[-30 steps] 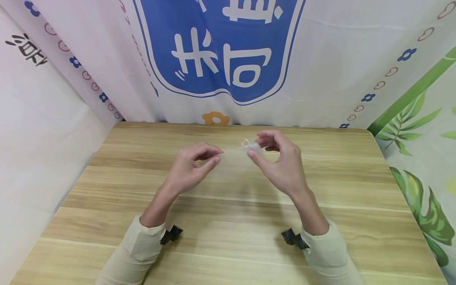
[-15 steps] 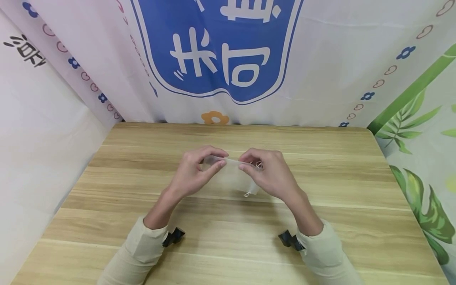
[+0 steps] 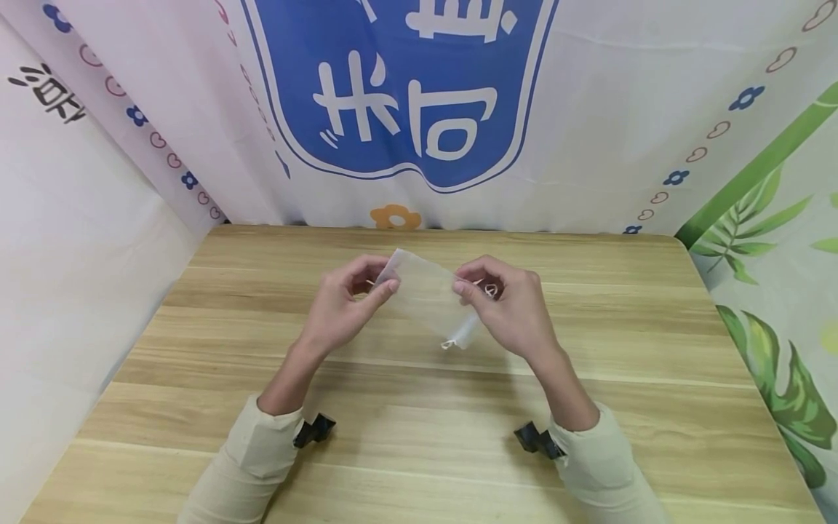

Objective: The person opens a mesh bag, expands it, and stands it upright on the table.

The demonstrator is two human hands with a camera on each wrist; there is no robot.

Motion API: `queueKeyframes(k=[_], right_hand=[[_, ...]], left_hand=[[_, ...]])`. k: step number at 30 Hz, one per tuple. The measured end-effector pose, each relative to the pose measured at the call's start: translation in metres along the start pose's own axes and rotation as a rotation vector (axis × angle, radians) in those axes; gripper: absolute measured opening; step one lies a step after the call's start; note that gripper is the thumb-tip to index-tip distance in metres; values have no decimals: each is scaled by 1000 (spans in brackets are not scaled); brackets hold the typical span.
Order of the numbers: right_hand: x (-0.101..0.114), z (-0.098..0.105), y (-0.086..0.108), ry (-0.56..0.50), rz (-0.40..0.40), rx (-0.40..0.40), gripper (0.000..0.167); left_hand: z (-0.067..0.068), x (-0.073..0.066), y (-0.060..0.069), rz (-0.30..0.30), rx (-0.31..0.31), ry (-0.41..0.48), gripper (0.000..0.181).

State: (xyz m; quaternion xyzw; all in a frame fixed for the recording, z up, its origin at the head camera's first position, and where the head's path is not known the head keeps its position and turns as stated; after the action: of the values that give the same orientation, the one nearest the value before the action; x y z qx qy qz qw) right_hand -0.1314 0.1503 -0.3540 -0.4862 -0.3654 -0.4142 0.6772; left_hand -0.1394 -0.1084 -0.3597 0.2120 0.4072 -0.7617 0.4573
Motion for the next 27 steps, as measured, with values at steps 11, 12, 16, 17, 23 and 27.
queueKeyframes(k=[11, 12, 16, 17, 23, 27], right_hand=[[-2, -1, 2, 25, -51, 69, 17], [-2, -2, 2, 30, -53, 76, 17], [1, -4, 2, 38, -46, 96, 16], [2, -5, 3, 39, -44, 99, 16], [2, -8, 4, 28, -27, 108, 15], [2, -10, 4, 8, -4, 99, 13]], left_hand=[[-2, -2, 1, -54, -3, -40, 12], [-2, -3, 1, -62, 6, -47, 12], [-6, -6, 2, -81, 42, -55, 13], [-7, -6, 2, -87, 48, -56, 13], [-11, -8, 3, -98, 77, -50, 14], [-13, -8, 4, -93, 86, -52, 15]])
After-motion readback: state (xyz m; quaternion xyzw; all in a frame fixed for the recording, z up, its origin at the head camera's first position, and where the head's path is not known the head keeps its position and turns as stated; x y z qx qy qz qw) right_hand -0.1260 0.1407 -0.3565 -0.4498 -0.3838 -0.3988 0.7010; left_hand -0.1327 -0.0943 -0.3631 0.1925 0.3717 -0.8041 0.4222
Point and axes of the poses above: each hand's wrist, its own y-axis away from the middle knuckle, its own z-axis out of the back of the hand, x = y × z, the point moved 1 cm from there along -y, towards the middle knuckle, and after that the axes turned 13 degrees about -y, right-handed, at the moved point
